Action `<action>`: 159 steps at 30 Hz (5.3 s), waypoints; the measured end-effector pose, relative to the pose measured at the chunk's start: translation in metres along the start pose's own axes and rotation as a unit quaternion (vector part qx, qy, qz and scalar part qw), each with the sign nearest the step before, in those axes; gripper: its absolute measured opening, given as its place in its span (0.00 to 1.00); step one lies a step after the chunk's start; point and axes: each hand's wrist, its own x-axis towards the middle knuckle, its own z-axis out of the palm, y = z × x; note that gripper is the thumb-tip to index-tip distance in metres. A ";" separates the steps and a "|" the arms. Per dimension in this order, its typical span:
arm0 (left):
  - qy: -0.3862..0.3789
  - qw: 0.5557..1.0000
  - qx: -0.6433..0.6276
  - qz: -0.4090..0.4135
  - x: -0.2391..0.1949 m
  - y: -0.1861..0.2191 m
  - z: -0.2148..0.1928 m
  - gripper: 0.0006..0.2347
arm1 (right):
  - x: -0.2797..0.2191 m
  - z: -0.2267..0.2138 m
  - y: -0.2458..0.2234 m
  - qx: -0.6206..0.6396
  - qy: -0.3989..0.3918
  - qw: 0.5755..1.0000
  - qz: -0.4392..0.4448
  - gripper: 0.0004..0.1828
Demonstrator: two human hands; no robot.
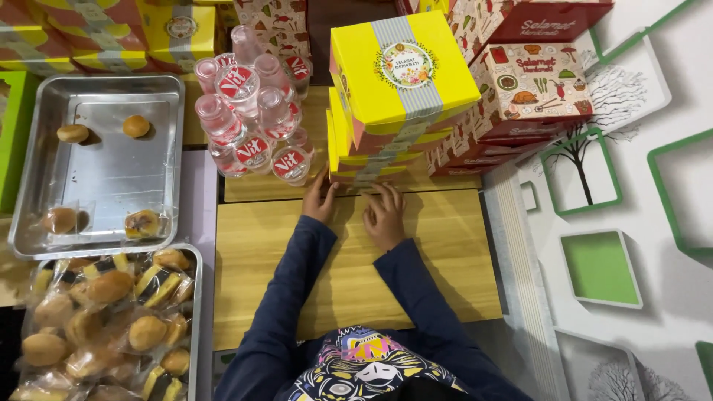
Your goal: Packing small pastries into individual yellow cardboard boxes.
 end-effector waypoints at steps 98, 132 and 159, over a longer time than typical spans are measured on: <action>-0.232 0.944 0.205 -0.118 -0.196 0.087 -0.064 0.54 | -0.145 -0.100 -0.098 0.046 -0.058 0.993 -0.089 0.23; -0.203 0.964 0.151 -0.082 -0.186 0.089 -0.073 0.49 | -0.160 -0.045 -0.055 0.024 0.053 0.992 -0.111 0.18; -0.193 0.966 0.150 -0.084 -0.183 0.107 -0.072 0.48 | -0.160 -0.041 -0.060 -0.006 0.072 0.992 -0.105 0.17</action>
